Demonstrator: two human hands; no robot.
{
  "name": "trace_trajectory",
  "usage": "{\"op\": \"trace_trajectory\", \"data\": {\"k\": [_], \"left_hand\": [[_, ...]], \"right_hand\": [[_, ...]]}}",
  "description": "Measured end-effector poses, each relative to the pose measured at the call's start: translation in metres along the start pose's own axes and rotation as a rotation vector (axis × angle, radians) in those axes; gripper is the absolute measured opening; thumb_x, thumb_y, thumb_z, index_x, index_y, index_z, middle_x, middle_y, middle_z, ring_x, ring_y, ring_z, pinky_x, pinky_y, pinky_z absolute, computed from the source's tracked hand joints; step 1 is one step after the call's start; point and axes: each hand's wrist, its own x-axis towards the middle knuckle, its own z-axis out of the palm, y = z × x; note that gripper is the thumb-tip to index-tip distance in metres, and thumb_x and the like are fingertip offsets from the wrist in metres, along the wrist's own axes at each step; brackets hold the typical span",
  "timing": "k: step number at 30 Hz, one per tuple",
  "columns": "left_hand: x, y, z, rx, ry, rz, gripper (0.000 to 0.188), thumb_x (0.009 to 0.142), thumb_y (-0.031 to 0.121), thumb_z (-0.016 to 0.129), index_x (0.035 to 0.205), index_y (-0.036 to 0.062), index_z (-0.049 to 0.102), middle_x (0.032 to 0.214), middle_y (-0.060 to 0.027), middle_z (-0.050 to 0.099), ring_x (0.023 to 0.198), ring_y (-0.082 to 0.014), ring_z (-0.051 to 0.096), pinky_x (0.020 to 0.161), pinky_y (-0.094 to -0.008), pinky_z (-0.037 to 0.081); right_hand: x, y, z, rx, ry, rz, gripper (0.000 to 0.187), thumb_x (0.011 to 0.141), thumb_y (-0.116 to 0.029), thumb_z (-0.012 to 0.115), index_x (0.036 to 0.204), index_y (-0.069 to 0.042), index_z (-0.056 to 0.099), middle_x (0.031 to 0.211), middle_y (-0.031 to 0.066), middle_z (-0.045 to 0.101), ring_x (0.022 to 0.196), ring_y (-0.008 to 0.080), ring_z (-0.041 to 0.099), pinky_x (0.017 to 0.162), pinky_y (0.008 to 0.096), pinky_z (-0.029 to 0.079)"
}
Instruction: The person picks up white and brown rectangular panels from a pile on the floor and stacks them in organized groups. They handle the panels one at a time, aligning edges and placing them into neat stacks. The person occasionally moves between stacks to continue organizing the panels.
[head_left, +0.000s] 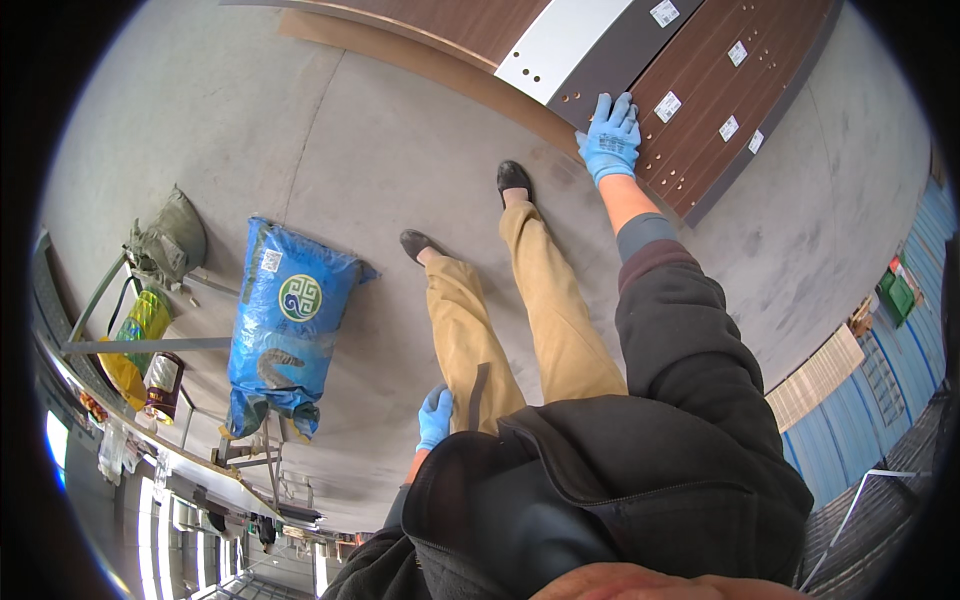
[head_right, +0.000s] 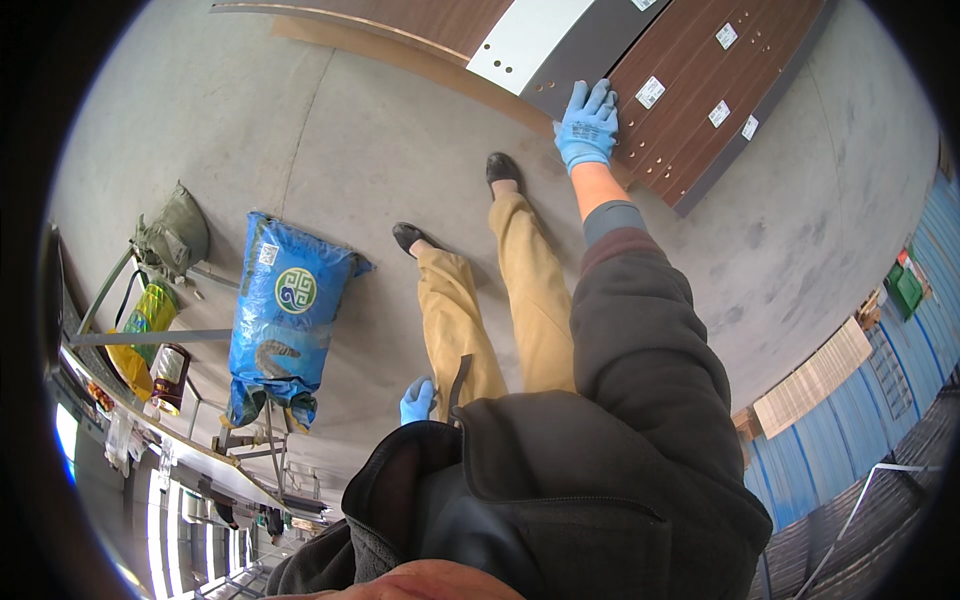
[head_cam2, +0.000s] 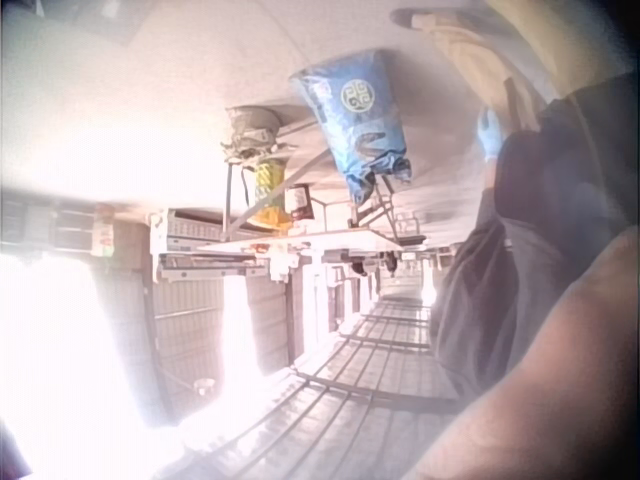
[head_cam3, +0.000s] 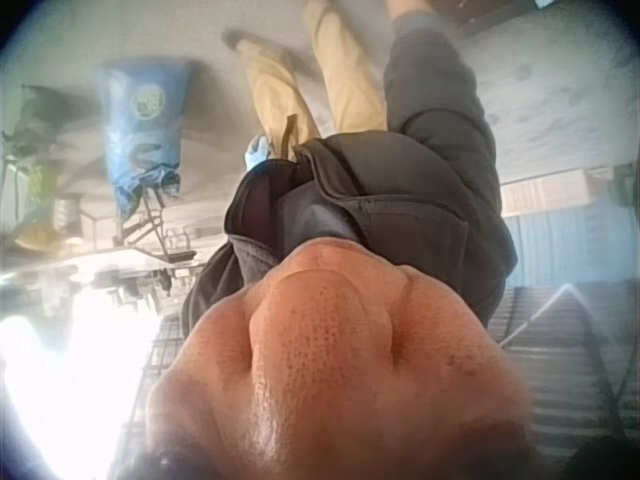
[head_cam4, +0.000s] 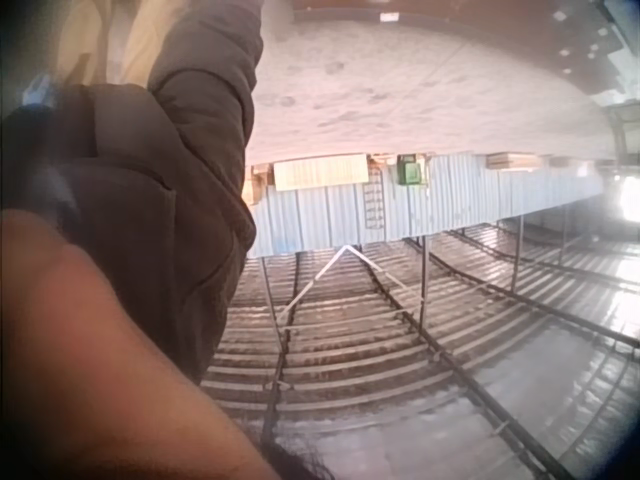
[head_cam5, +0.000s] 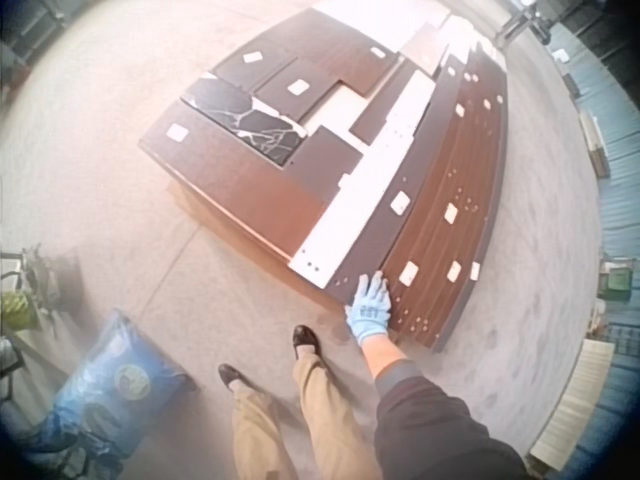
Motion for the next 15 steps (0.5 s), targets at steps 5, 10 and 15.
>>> {"op": "trace_trajectory", "data": {"k": [5,10,15], "left_hand": [[-0.002,0.007,0.0,-0.056,-0.018,0.04,0.047,0.102,0.03,0.075,0.139,0.0007,0.068,0.114,-0.0023,0.076,0.087,-0.0105,0.063,0.08,-0.0293,0.054],[-0.01,0.012,0.0,-0.083,-0.002,0.027,0.047,0.102,0.029,0.075,0.14,0.0004,0.068,0.115,-0.0026,0.075,0.087,-0.0107,0.063,0.079,-0.029,0.054],[-0.012,0.009,-0.006,-0.093,0.0,0.0,0.047,0.103,0.029,0.074,0.139,-0.0004,0.068,0.117,-0.0041,0.075,0.09,-0.0113,0.064,0.08,-0.0297,0.055]], "right_hand": [[0.0,-0.003,-0.001,-0.003,0.009,0.016,0.106,0.079,-0.048,0.089,0.161,-0.008,0.035,0.166,0.0329,0.029,0.149,0.0519,0.041,0.118,0.0569,0.042],[0.001,-0.007,-0.005,0.005,-0.024,0.032,0.106,0.08,-0.045,0.089,0.161,-0.007,0.033,0.166,0.0328,0.027,0.149,0.0542,0.04,0.119,0.0575,0.042],[0.002,-0.012,-0.006,-0.038,-0.066,0.059,0.105,0.082,-0.045,0.087,0.163,-0.008,0.031,0.166,0.0347,0.026,0.15,0.0555,0.038,0.121,0.0573,0.039]]}}
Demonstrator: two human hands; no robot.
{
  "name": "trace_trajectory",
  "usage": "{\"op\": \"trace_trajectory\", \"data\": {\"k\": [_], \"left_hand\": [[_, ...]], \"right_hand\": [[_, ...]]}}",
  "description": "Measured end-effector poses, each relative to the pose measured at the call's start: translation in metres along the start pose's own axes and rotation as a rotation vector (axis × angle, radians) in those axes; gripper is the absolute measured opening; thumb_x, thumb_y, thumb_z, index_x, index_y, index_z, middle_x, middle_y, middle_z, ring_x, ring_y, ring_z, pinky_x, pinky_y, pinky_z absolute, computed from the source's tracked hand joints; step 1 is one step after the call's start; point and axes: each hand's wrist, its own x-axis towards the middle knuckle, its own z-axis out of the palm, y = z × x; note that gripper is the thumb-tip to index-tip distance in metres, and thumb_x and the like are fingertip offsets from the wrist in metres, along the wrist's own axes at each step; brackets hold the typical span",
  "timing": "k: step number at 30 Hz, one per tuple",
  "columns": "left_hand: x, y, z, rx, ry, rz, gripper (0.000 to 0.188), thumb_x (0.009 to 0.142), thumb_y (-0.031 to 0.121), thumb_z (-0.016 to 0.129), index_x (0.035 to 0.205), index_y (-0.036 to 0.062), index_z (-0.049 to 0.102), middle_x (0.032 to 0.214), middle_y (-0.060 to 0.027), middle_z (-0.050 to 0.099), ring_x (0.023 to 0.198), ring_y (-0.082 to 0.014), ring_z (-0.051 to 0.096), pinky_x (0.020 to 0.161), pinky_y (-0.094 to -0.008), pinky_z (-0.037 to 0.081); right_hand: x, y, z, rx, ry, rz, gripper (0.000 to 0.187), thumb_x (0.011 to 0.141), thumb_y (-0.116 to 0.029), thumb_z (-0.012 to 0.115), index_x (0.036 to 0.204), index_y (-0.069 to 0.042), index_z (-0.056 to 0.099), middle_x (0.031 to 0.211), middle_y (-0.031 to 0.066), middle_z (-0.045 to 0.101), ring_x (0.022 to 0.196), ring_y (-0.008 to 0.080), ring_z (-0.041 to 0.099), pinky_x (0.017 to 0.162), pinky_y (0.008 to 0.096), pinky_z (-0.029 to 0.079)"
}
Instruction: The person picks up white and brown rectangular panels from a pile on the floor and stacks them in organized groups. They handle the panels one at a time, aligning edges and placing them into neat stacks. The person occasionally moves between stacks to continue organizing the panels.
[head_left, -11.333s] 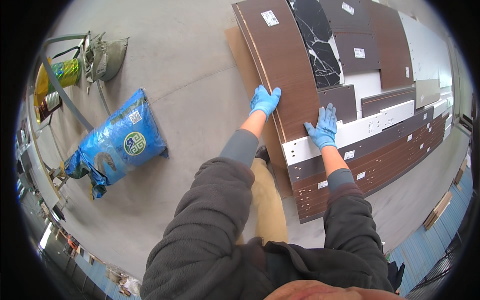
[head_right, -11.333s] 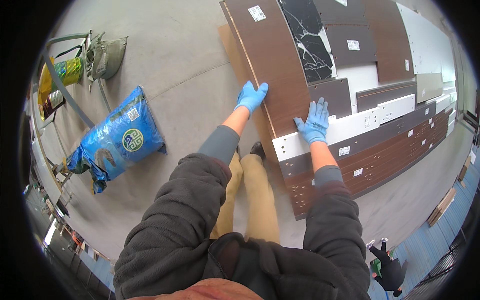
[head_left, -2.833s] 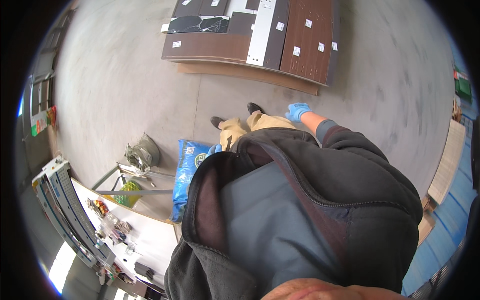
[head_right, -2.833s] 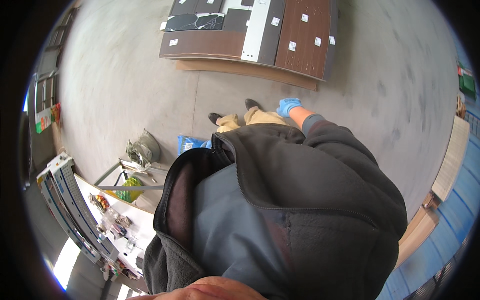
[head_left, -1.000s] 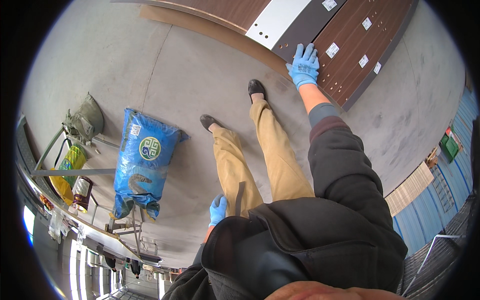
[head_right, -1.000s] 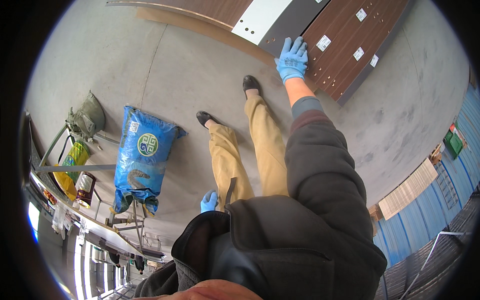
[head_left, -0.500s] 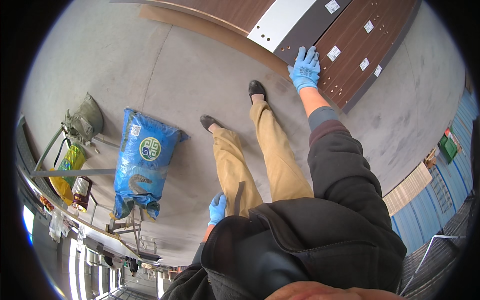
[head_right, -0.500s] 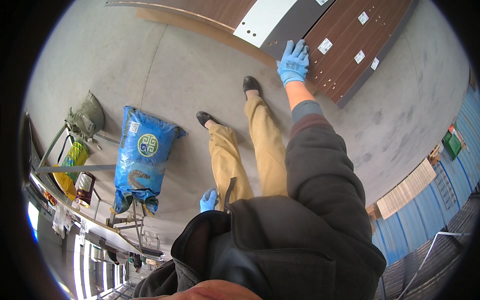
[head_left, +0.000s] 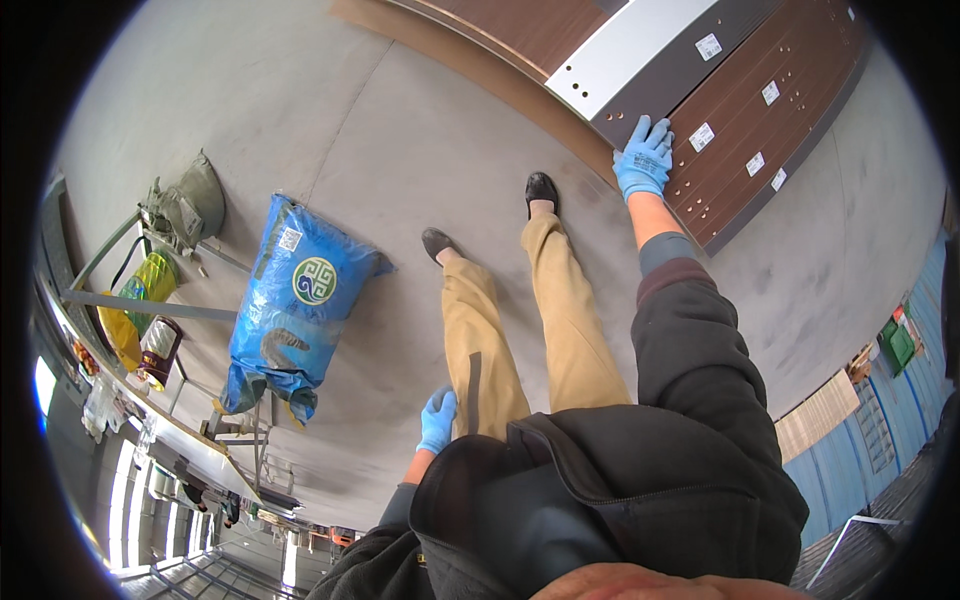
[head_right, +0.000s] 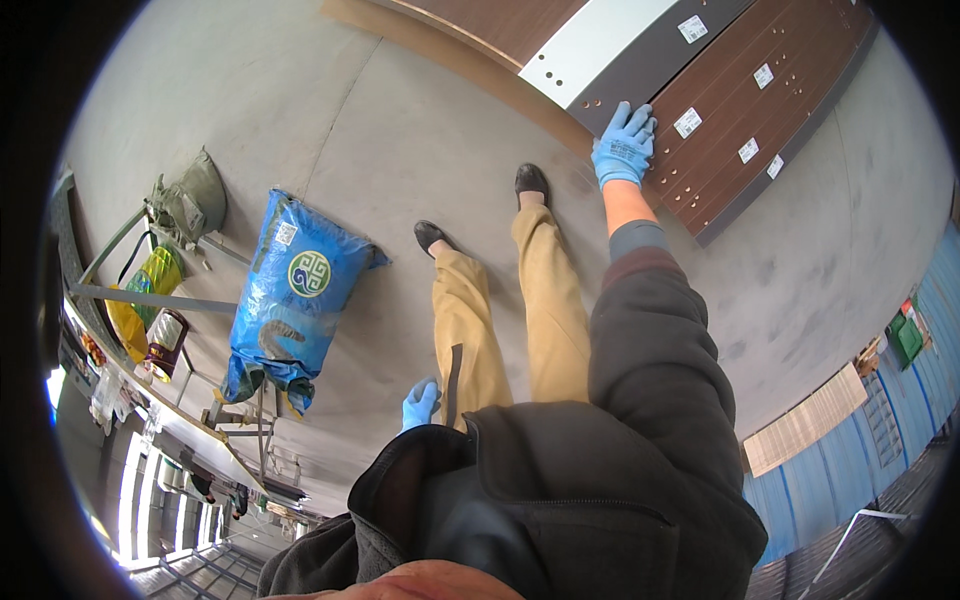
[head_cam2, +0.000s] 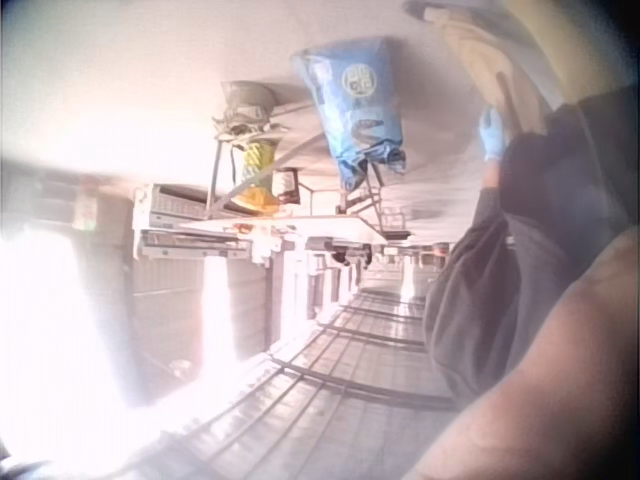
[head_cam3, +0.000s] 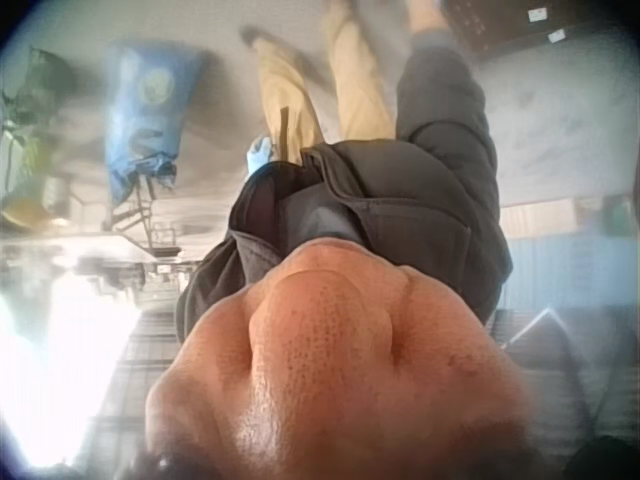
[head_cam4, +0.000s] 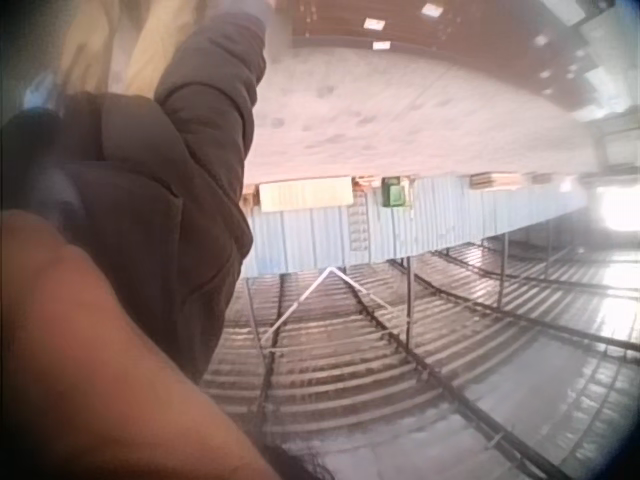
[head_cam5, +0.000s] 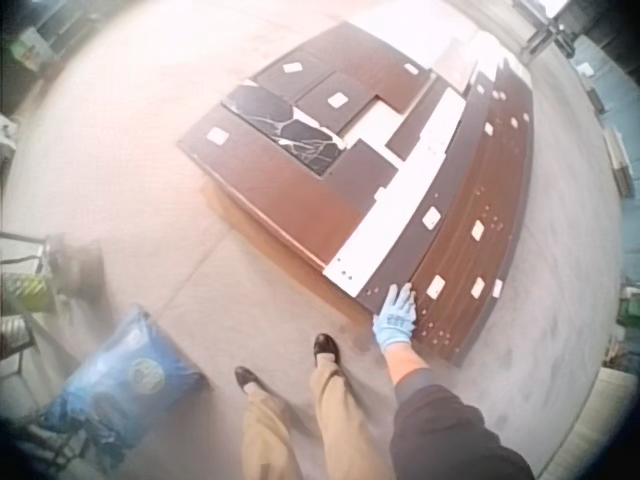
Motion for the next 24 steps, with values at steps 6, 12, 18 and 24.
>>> {"op": "trace_trajectory", "data": {"k": [6,12,18,24], "left_hand": [[0.005,-0.028,-0.008,-0.089,0.005,-0.035,0.044,0.104,0.027,0.072,0.137,-0.0009,0.068,0.12,-0.0057,0.076,0.1,-0.0153,0.069,0.089,-0.0308,0.057],[0.003,-0.038,-0.006,-0.066,0.028,0.118,0.044,0.103,0.029,0.069,0.134,-0.0015,0.07,0.128,-0.0133,0.076,0.12,-0.0214,0.069,0.105,-0.0348,0.053],[-0.034,-0.021,-0.021,-0.19,0.054,0.221,0.056,0.104,0.039,0.067,0.144,-0.0005,0.063,0.14,-0.0129,0.07,0.129,-0.0218,0.064,0.113,-0.037,0.047],[-0.053,-0.04,-0.075,-0.36,0.009,0.244,0.057,0.102,0.041,0.068,0.142,0.0018,0.065,0.141,-0.0135,0.069,0.131,-0.0239,0.063,0.113,-0.0376,0.047]], "right_hand": [[-0.002,-0.002,-0.017,-0.012,0.04,-0.004,0.104,0.078,-0.045,0.088,0.16,-0.009,0.035,0.167,0.0329,0.026,0.15,0.0515,0.039,0.121,0.0557,0.039],[-0.033,-0.008,-0.082,0.122,-0.053,0.021,0.087,0.076,-0.042,0.086,0.146,-0.008,0.048,0.139,0.0227,0.053,0.134,0.0406,0.055,0.106,0.0541,0.053],[-0.114,-0.028,-0.124,0.2,-0.225,-0.266,0.091,0.089,-0.04,0.073,0.162,-0.003,0.035,0.167,0.0276,0.036,0.155,0.0427,0.037,0.124,0.0516,0.036],[-0.198,-0.086,-0.18,0.26,-0.435,-0.397,0.088,0.087,-0.042,0.073,0.16,-0.001,0.043,0.163,0.0276,0.045,0.147,0.0413,0.05,0.12,0.0461,0.043]]}}
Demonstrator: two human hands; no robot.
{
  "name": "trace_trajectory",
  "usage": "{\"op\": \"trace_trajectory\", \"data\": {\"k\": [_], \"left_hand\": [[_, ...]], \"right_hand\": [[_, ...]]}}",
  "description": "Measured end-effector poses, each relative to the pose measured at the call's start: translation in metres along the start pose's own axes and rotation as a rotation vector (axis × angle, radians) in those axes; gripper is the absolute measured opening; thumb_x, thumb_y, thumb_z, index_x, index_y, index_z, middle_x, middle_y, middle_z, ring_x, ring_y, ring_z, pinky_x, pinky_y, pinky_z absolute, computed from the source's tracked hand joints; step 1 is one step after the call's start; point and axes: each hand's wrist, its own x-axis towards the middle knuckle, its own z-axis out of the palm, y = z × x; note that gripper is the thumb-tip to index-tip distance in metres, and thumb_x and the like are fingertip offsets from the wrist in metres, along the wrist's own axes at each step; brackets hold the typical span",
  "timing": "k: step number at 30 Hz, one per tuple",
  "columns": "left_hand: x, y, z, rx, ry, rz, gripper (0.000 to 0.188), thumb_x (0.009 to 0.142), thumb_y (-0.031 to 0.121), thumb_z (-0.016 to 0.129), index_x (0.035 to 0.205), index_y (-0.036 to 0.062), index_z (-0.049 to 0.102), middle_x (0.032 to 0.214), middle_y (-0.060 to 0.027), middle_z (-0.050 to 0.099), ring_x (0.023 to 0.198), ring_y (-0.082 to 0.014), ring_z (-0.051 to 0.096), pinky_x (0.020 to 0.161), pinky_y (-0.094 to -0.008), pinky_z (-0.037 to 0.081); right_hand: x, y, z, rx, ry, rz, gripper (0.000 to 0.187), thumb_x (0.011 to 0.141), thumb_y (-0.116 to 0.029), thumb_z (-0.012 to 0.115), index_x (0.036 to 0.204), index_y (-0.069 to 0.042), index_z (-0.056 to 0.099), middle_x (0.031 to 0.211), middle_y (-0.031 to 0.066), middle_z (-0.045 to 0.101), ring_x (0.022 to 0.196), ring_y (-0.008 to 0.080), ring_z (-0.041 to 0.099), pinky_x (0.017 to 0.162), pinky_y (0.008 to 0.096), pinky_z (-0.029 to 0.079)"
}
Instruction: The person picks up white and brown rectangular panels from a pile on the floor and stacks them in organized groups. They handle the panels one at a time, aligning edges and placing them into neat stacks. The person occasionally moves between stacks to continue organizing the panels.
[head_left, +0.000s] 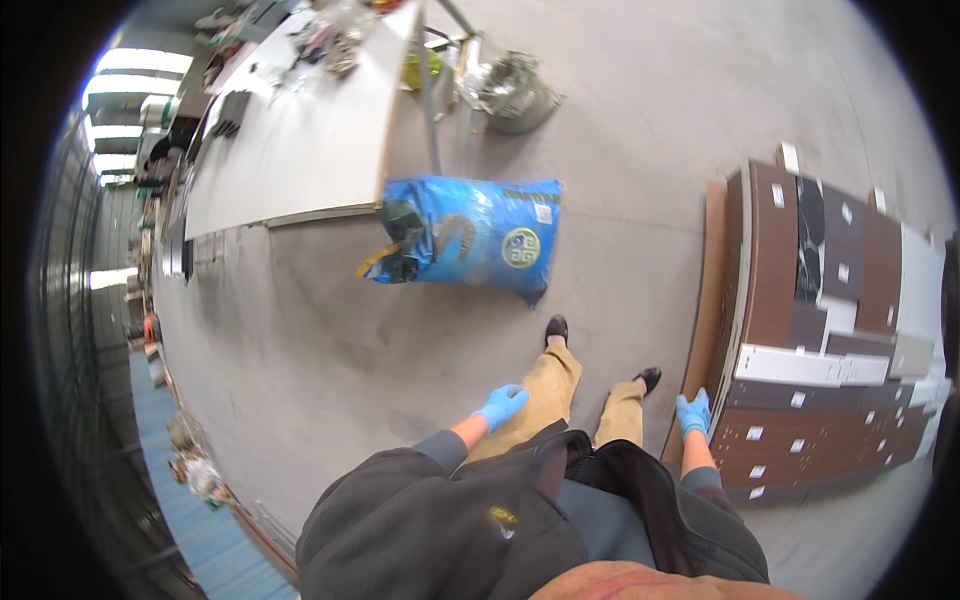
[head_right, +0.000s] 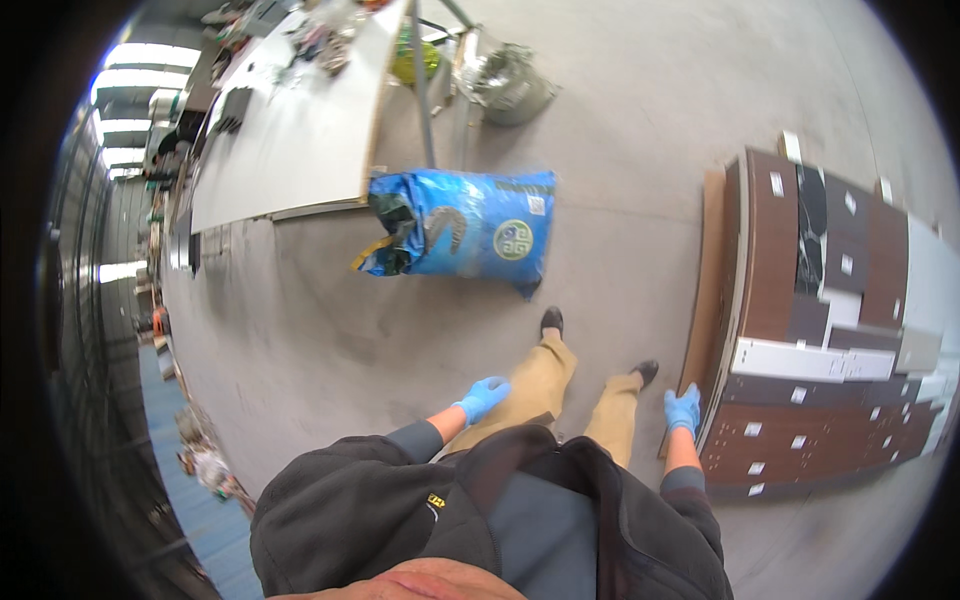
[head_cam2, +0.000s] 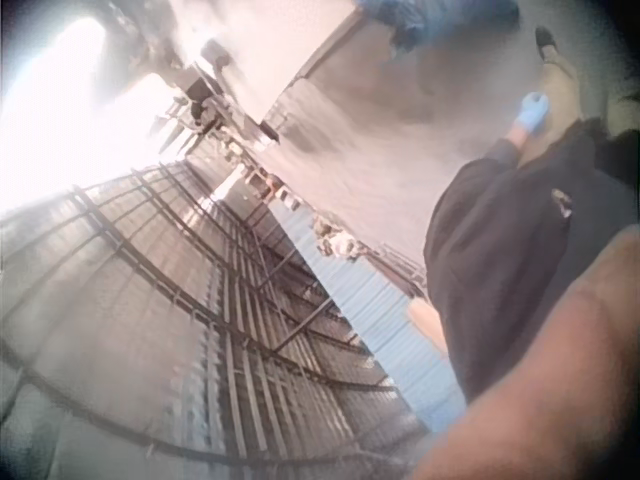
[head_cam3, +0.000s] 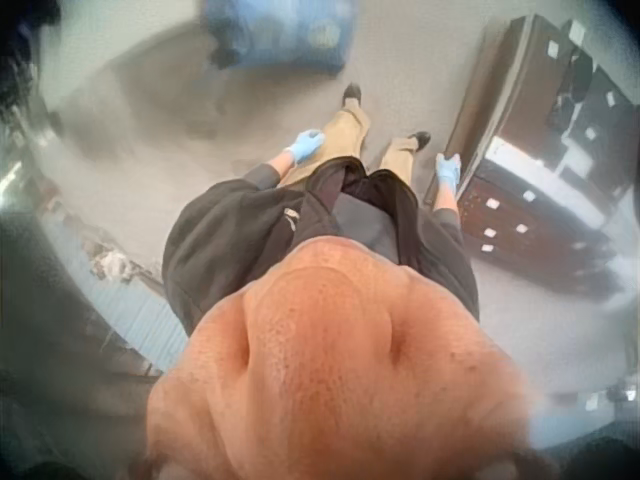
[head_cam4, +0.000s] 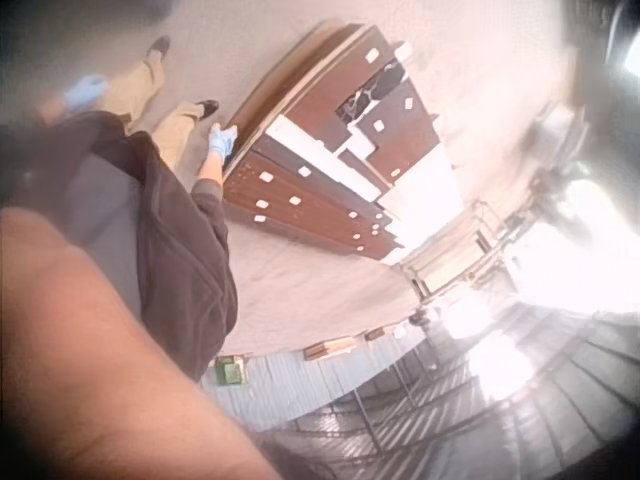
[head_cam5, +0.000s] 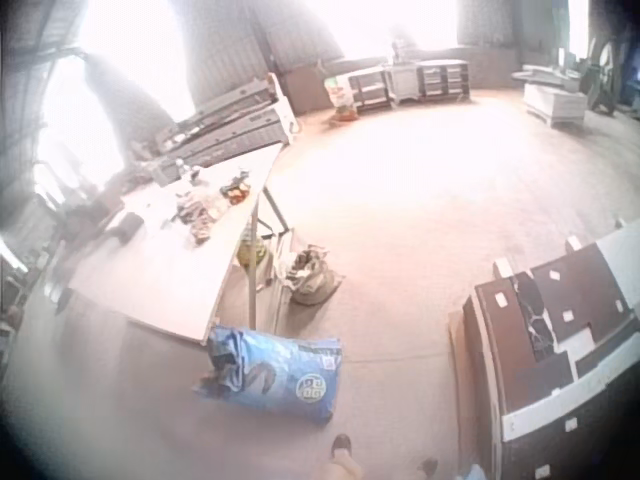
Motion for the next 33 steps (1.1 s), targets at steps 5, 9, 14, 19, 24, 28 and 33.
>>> {"op": "trace_trajectory", "data": {"k": [5,9,14,19,24,28,33], "left_hand": [[0.002,-0.009,-0.09,0.006,0.045,0.047,0.054,0.101,0.043,0.068,0.138,0.0038,0.069,0.134,-0.0125,0.073,0.126,-0.0235,0.066,0.109,-0.038,0.05],[-0.004,-0.019,-0.168,-0.094,0.212,0.13,0.052,0.099,0.042,0.069,0.133,0.0029,0.071,0.127,-0.0117,0.076,0.12,-0.0231,0.068,0.105,-0.0382,0.052],[-0.016,-0.071,-0.212,-0.289,0.43,0.09,0.05,0.098,0.04,0.073,0.131,0.0032,0.071,0.124,-0.0104,0.076,0.114,-0.0221,0.069,0.101,-0.0384,0.053],[-0.046,-0.17,-0.191,-0.67,0.546,-0.022,0.048,0.095,0.039,0.075,0.128,0.0036,0.073,0.122,-0.0096,0.077,0.109,-0.0226,0.07,0.096,-0.0392,0.055],[-0.069,-0.272,-0.217,-0.552,0.455,-0.071,0.049,0.096,0.04,0.074,0.13,0.0042,0.072,0.123,-0.0108,0.076,0.111,-0.0238,0.07,0.096,-0.0409,0.055],[-0.049,-0.333,-0.314,-0.341,0.301,-0.043,0.05,0.097,0.04,0.073,0.132,0.0046,0.071,0.124,-0.0117,0.075,0.112,-0.0247,0.07,0.096,-0.0423,0.055],[-0.015,-0.389,-0.493,-0.246,0.25,-0.036,0.05,0.099,0.04,0.072,0.134,0.0051,0.069,0.126,-0.013,0.075,0.113,-0.0259,0.07,0.097,-0.044,0.055]], "right_hand": [[-0.055,-0.108,-0.01,-0.018,-0.047,-0.058,0.082,0.088,-0.043,0.07,0.155,0.0,0.052,0.154,0.028,0.057,0.143,0.0385,0.057,0.119,0.0443,0.045],[-0.088,-0.188,0.002,-0.016,-0.136,-0.162,0.08,0.092,-0.042,0.072,0.154,0.005,0.052,0.157,0.0274,0.055,0.148,0.038,0.052,0.122,0.0432,0.042],[-0.106,-0.265,0.008,-0.119,-0.286,-0.287,0.079,0.09,-0.045,0.07,0.15,0.005,0.057,0.155,0.0269,0.057,0.146,0.0376,0.055,0.122,0.0436,0.042],[-0.096,-0.339,0.007,-0.561,-0.411,-0.326,0.074,0.091,-0.049,0.069,0.146,-0.001,0.063,0.153,0.0246,0.059,0.144,0.0393,0.056,0.12,0.0461,0.044],[-0.116,-0.448,0.022,-0.708,-0.375,-0.555,0.066,0.095,-0.054,0.066,0.136,-0.003,0.07,0.142,0.0258,0.067,0.13,0.0441,0.064,0.107,0.0529,0.054],[-0.172,-0.548,0.056,-0.507,-0.25,-0.566,0.058,0.095,-0.045,0.058,0.134,-0.004,0.07,0.14,0.0257,0.067,0.129,0.0437,0.065,0.107,0.0525,0.052],[-0.274,-0.598,0.137,-0.108,-0.21,-0.504,0.056,0.092,-0.043,0.061,0.134,-0.008,0.072,0.137,0.0226,0.07,0.129,0.0396,0.066,0.108,0.0475,0.052]]}}
